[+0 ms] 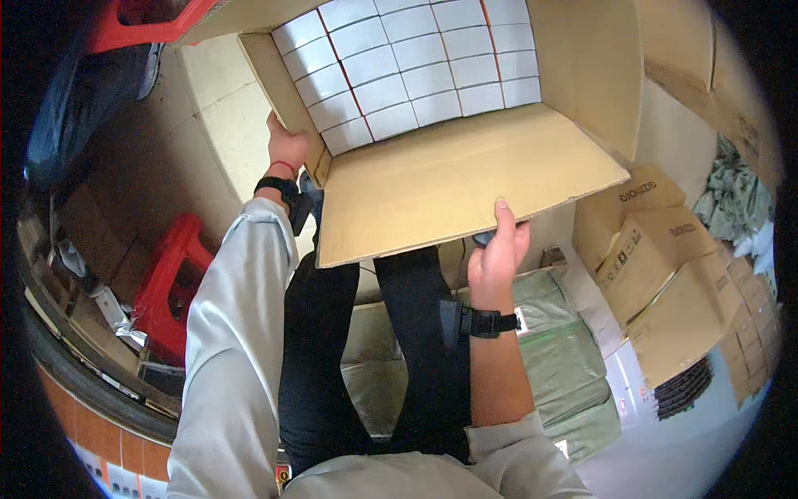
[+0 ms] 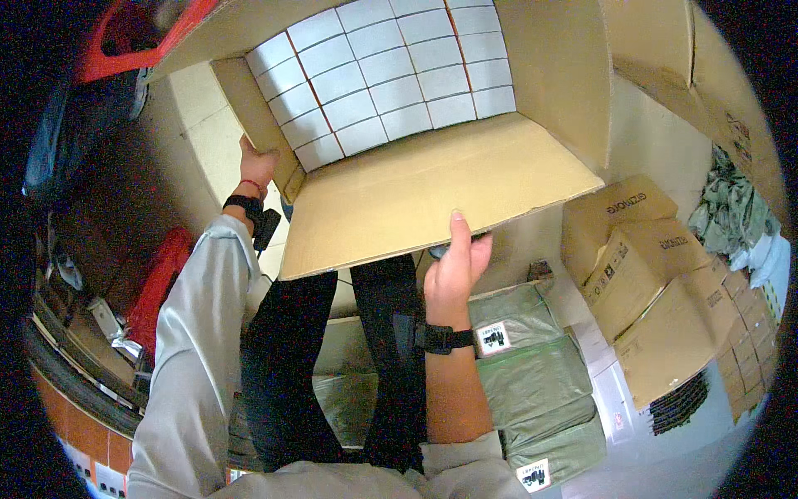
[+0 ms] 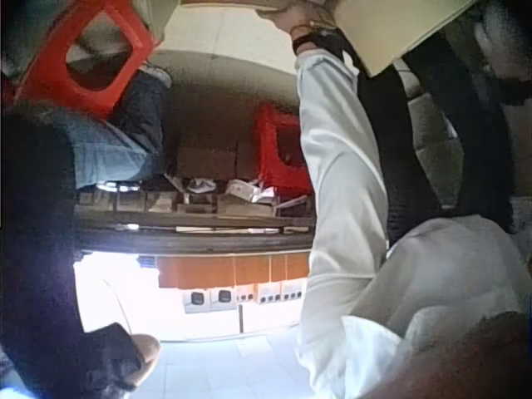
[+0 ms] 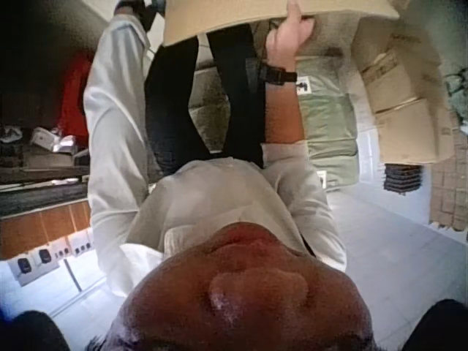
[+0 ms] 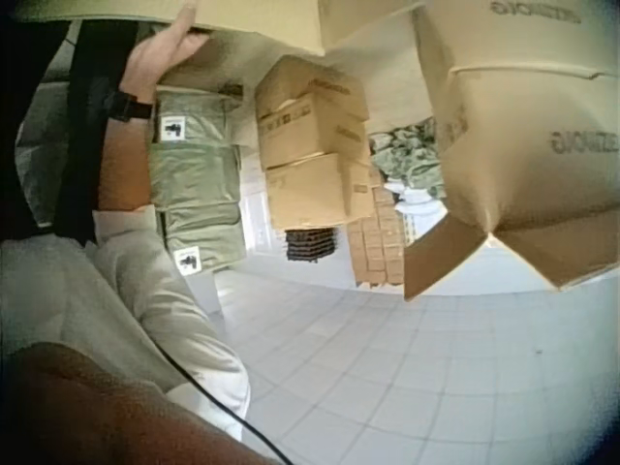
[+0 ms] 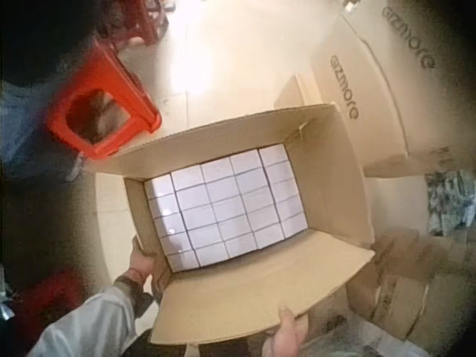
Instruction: Organizing and packing small white product boxes into a larger shipping carton on a factory floor.
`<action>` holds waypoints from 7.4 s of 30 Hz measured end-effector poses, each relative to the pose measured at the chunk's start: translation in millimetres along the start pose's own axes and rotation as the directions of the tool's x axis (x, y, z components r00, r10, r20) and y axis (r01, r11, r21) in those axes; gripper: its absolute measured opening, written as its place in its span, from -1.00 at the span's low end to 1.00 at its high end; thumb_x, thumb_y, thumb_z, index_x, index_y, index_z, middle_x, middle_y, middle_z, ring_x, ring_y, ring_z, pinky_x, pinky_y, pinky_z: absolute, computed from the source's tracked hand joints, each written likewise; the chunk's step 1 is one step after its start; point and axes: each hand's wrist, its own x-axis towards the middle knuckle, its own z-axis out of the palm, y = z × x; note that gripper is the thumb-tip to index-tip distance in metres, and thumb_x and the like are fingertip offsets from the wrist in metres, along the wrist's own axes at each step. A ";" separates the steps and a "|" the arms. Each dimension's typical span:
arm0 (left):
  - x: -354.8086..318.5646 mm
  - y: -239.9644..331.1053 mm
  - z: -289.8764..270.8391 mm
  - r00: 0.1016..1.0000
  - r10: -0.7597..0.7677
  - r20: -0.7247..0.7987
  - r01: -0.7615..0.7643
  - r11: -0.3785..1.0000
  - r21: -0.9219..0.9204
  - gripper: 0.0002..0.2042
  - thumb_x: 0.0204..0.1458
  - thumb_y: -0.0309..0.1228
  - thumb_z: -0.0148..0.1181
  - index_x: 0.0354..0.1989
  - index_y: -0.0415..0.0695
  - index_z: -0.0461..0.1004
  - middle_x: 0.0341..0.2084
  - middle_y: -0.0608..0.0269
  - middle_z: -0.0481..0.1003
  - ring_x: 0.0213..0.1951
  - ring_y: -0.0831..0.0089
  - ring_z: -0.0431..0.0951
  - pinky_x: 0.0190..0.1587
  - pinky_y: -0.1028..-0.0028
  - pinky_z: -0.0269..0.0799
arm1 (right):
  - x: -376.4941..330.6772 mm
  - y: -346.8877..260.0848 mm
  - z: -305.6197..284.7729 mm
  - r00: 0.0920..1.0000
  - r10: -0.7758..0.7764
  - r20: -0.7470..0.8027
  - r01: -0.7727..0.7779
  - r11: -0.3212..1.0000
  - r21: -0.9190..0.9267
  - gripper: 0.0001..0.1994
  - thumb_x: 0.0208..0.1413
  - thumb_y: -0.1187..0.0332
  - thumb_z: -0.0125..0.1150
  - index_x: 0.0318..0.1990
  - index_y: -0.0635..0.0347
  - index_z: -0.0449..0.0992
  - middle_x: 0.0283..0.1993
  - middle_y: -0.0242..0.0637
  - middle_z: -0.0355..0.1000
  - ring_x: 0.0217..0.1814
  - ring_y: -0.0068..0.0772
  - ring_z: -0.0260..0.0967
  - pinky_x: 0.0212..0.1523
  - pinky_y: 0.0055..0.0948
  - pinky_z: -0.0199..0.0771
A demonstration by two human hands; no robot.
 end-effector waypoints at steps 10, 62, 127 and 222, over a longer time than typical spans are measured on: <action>13.4 -21.3 -6.9 0.998 0.061 -0.012 -0.063 0.977 -0.205 -0.27 -0.06 -0.51 0.14 0.36 -0.19 0.04 0.03 -0.09 0.50 0.07 0.09 0.54 0.13 0.32 0.42 | 6.2 19.5 -14.9 0.935 0.326 0.141 -0.354 0.887 0.297 -0.57 0.13 0.46 0.18 0.16 0.29 0.34 0.11 -0.15 0.41 0.17 -0.21 0.38 0.23 -0.17 0.37; 32.0 28.0 -51.4 0.883 0.403 0.240 -0.397 0.915 -0.073 -0.34 -0.09 -0.42 0.07 0.19 -0.51 0.03 -0.11 -0.52 0.43 -0.06 -0.35 0.49 0.07 0.07 0.42 | 107.4 26.9 -8.3 0.734 -0.323 0.598 0.679 0.393 -0.620 -0.67 0.25 0.41 0.21 0.12 0.27 0.36 -0.04 -0.33 0.46 -0.04 -0.56 0.40 -0.10 -0.54 0.44; 35.9 23.4 -85.2 0.779 0.606 0.160 -0.626 0.765 0.150 -0.35 -0.05 -0.56 0.06 0.33 -0.30 0.15 -0.24 -0.35 0.52 -0.17 -0.22 0.54 -0.06 0.05 0.47 | 124.0 123.7 256.3 0.032 0.156 0.987 0.884 -0.465 0.044 -0.86 0.26 0.37 0.05 -0.20 0.27 0.42 -0.43 -0.07 0.51 -0.43 -0.03 0.55 -0.45 -0.12 0.57; 43.8 18.8 -95.9 0.791 0.542 0.285 -0.563 0.826 -0.008 -0.31 -0.01 -0.60 0.02 0.41 -0.18 0.12 0.06 -0.13 0.48 0.03 0.22 0.53 0.14 0.38 0.39 | 27.3 182.8 197.5 0.010 0.370 0.929 0.776 -0.588 0.226 -0.93 0.09 0.45 0.12 -0.32 0.22 0.38 -0.47 -0.29 0.45 -0.54 -0.37 0.54 -0.56 -0.42 0.55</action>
